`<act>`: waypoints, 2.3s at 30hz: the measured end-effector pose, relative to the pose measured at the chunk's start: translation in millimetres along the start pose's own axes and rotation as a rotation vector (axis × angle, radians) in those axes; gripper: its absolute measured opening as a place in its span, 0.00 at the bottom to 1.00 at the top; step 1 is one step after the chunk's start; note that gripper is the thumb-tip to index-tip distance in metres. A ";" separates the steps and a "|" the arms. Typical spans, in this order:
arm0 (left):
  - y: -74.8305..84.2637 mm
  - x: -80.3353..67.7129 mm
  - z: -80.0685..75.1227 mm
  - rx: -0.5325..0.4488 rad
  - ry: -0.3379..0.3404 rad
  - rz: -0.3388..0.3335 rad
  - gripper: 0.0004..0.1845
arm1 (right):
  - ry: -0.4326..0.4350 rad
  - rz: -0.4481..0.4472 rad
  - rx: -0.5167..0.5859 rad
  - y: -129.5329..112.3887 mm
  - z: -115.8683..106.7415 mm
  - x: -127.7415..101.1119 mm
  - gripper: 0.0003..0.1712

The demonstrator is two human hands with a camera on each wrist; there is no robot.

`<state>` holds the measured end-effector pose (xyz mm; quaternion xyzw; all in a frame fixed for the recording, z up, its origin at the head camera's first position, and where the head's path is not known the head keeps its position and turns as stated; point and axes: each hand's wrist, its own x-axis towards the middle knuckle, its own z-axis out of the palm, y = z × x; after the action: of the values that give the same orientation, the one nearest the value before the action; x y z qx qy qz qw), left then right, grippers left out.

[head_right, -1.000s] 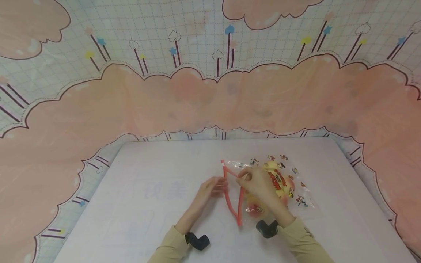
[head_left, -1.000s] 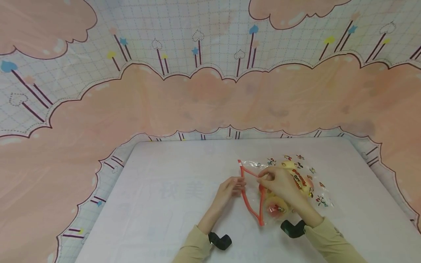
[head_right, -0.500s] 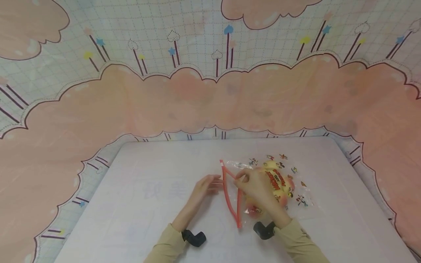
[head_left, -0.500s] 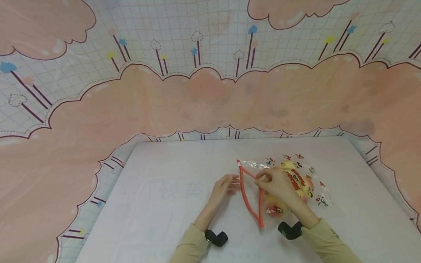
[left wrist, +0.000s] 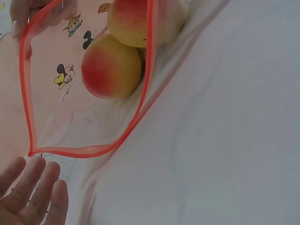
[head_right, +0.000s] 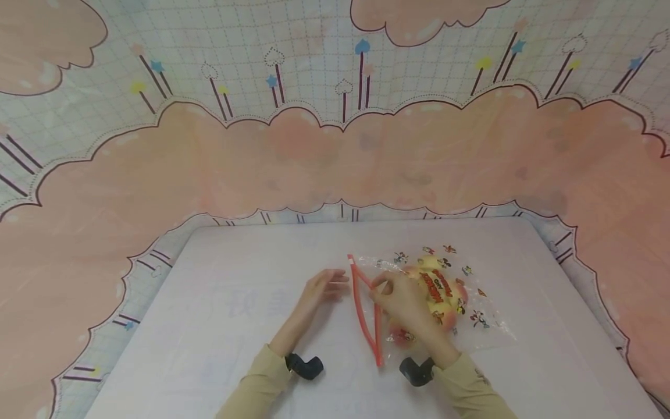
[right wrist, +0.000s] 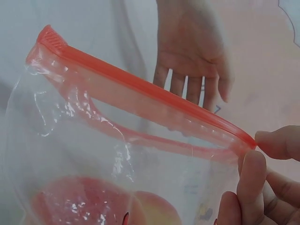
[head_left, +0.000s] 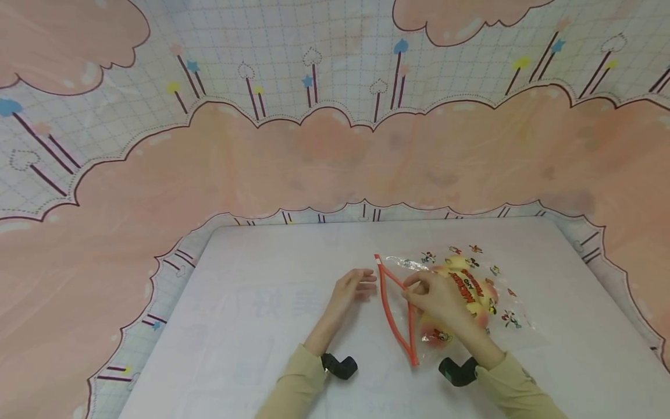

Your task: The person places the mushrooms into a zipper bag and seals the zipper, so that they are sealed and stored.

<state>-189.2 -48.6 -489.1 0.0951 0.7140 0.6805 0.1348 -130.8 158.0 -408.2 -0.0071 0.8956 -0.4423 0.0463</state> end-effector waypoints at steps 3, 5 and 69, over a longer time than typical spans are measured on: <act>1.3 4.3 -1.1 -0.004 0.004 -0.012 0.28 | 0.001 0.014 0.010 -0.3 0.1 -1.1 0.11; 3.4 6.5 -1.5 -0.012 0.007 -0.016 0.27 | -0.003 0.023 0.022 -0.3 -0.1 -2.0 0.12; -1.8 28.1 5.7 -0.050 0.043 -0.072 0.19 | -0.254 -0.157 -0.330 -29.5 -31.1 113.2 0.11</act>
<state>-213.8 -34.3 -492.9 0.0515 0.7024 0.6947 0.1460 -247.1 158.6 -374.7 -0.1401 0.9395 -0.2875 0.1224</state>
